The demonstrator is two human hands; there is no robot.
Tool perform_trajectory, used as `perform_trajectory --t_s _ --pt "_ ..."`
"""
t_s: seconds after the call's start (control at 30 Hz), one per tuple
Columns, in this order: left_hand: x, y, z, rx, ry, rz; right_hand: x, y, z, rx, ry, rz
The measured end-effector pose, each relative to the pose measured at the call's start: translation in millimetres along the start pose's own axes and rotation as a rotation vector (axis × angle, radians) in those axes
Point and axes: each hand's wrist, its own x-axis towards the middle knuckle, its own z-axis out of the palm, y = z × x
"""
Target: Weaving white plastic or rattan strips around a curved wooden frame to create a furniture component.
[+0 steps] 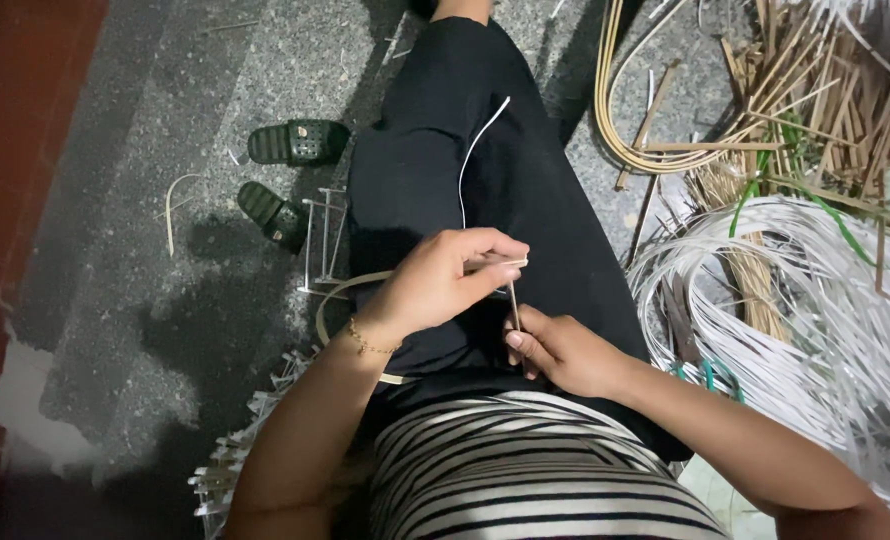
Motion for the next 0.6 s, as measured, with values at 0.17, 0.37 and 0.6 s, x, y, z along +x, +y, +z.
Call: perform_trajectory --t_s 0.17,0.37,0.6 --pt "-5.3 -7.8 8.5 -0.047 0.007 0.019 2.4 0.2 4.7 -0.001 -0.012 -0.012" --pt "-16.3 3.7 15.7 0.335 0.132 0.066 2.2 4.1 16.3 0.019 0.021 0.036" --pt "-23.2 -15.7 0.4 0.62 0.202 0.325 -18.0 32.0 -13.5 0.018 0.379 -0.266"
